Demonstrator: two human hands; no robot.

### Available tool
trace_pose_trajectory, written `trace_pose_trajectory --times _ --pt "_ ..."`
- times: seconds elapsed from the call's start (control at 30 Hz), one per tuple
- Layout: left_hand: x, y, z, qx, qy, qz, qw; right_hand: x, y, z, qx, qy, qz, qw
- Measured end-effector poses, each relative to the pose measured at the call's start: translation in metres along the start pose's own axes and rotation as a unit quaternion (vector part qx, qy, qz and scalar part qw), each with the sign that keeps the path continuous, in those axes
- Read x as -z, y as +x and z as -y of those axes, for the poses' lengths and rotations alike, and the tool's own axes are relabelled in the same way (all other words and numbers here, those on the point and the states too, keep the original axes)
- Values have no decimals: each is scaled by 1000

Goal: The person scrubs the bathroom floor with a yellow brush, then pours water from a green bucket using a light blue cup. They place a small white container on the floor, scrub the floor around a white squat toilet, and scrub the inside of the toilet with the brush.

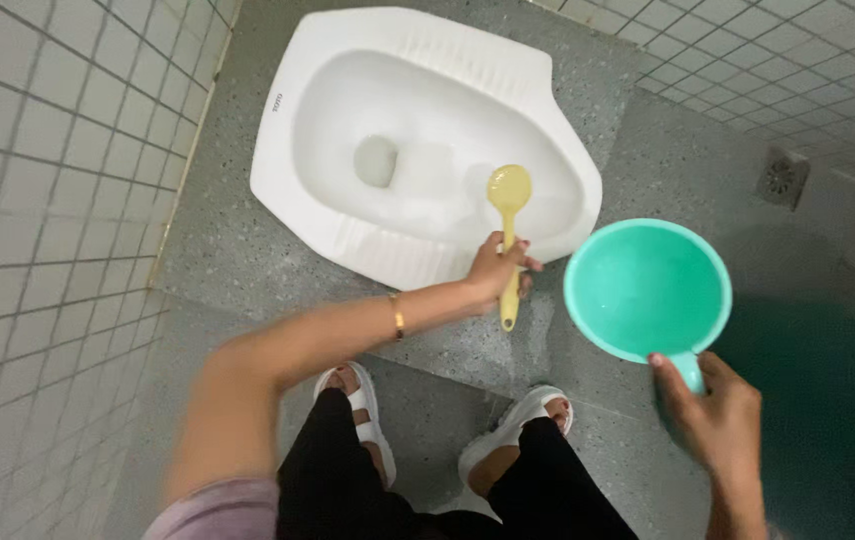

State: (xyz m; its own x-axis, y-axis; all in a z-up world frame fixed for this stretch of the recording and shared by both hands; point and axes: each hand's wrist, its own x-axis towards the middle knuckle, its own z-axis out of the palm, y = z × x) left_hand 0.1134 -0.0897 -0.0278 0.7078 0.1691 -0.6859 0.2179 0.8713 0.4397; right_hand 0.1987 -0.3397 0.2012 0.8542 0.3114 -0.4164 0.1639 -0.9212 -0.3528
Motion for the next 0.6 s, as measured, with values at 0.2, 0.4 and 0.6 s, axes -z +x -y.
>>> trace_pose_trajectory --times 0.2,0.4,0.6 --pt "-12 18 28 -65 100 -52 991 -28 18 -2 32 -27 -4 999" --pt "16 22 42 -256 180 17 949 -25 20 -2 -62 81 14 995" --pt "56 -15 24 -216 350 -46 910 -30 32 -23 -40 -62 19 997"
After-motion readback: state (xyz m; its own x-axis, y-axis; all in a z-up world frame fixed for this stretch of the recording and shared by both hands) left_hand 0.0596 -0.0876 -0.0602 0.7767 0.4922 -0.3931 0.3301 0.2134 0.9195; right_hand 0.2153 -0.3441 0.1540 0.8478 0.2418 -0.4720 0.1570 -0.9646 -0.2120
